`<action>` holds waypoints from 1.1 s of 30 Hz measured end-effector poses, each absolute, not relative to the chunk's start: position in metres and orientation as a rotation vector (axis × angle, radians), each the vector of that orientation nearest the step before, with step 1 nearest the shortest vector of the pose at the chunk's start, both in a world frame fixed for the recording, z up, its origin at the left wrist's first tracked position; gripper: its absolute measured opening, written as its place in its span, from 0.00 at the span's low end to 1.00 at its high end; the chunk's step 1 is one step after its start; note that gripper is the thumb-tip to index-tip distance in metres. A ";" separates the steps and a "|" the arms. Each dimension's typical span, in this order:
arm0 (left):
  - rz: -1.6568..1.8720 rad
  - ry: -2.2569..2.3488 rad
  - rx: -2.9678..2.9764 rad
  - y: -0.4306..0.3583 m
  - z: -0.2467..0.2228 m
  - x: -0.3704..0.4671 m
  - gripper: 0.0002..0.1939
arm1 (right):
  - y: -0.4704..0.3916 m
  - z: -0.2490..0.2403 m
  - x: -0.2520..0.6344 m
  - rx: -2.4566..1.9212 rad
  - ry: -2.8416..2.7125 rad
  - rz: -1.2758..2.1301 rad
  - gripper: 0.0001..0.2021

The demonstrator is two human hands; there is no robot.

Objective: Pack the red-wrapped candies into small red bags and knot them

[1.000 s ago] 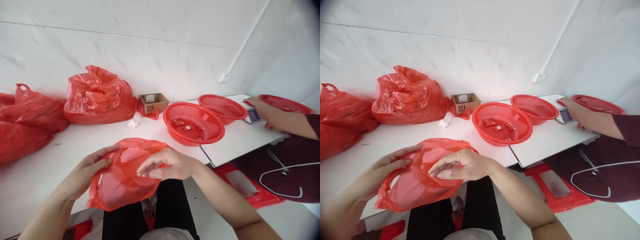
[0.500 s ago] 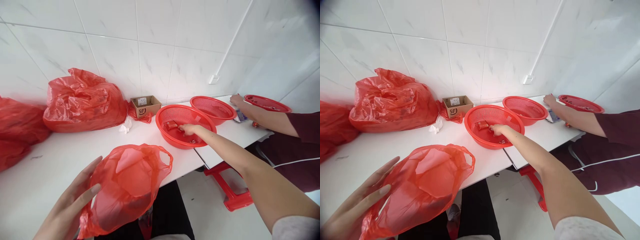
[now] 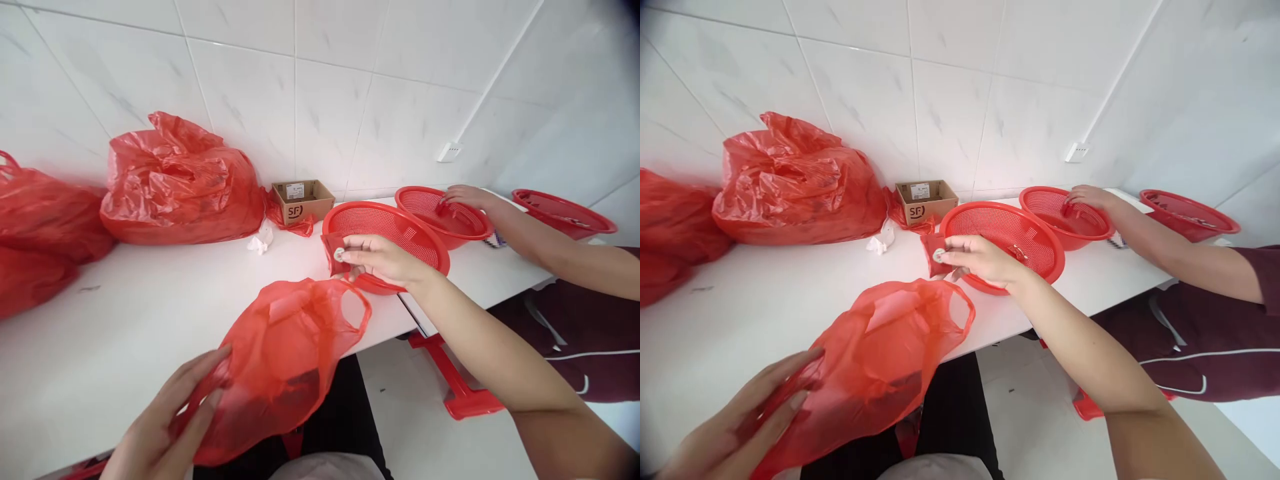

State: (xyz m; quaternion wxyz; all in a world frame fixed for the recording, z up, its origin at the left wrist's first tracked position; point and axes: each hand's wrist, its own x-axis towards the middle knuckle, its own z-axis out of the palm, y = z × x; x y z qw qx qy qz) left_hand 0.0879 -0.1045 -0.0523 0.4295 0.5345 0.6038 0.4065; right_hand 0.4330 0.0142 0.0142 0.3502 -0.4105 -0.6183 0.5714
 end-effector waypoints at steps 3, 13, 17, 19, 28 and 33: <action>0.923 1.473 1.233 -0.092 -0.047 0.097 0.32 | -0.005 0.023 0.407 -1.033 -1.665 1.567 0.13; 1.200 1.211 0.862 -0.086 -0.045 0.116 0.31 | -0.030 -0.048 0.361 -1.082 -2.262 0.587 0.10; 1.211 1.193 0.824 -0.086 -0.051 0.113 0.33 | -0.032 -0.088 0.352 -1.237 -2.452 0.426 0.07; 1.206 1.193 0.804 -0.088 -0.051 0.113 0.33 | -0.038 -0.080 0.353 -1.262 -2.461 0.602 0.04; 1.212 1.266 0.831 -0.098 -0.038 0.127 0.30 | 0.008 0.024 0.473 -1.434 -1.908 0.642 0.14; 1.200 1.265 0.813 -0.098 -0.035 0.130 0.31 | 0.065 -0.024 0.567 -2.425 -1.968 0.238 0.30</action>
